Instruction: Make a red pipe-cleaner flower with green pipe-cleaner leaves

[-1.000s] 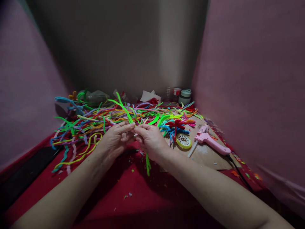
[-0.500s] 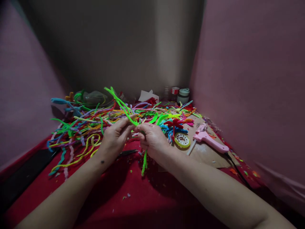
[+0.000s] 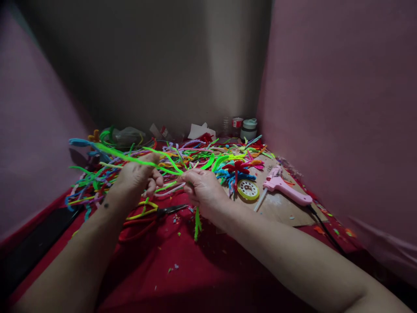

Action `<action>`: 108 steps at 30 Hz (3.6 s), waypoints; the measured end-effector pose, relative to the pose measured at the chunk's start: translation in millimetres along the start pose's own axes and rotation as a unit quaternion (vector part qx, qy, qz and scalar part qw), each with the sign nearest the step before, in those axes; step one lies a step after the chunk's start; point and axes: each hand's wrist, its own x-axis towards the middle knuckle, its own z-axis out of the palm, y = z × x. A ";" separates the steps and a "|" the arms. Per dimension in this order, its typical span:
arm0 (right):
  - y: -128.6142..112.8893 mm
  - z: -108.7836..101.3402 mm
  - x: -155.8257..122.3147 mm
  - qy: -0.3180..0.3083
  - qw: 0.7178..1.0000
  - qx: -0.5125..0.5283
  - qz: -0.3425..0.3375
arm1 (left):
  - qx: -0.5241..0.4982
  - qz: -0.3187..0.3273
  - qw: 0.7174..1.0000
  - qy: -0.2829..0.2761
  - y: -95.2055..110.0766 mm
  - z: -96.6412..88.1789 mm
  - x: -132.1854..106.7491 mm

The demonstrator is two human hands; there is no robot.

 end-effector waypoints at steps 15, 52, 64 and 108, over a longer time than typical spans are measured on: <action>-3.6 -3.4 0.4 -0.053 0.998 0.003 0.018 | 0.415 0.467 0.779 -0.054 -9.3 1.0 -5.1; -16.2 9.0 -53.0 -0.057 0.582 -0.588 -0.558 | 0.104 -0.151 0.967 -0.177 61.4 -11.5 -67.1; -46.4 14.7 -76.1 -0.127 0.927 -0.225 -0.274 | 0.377 0.429 0.805 -0.160 81.7 4.3 -79.3; -9.6 -29.5 3.4 0.008 0.927 -0.376 0.008 | 0.423 0.089 0.891 -0.141 2.5 12.2 16.8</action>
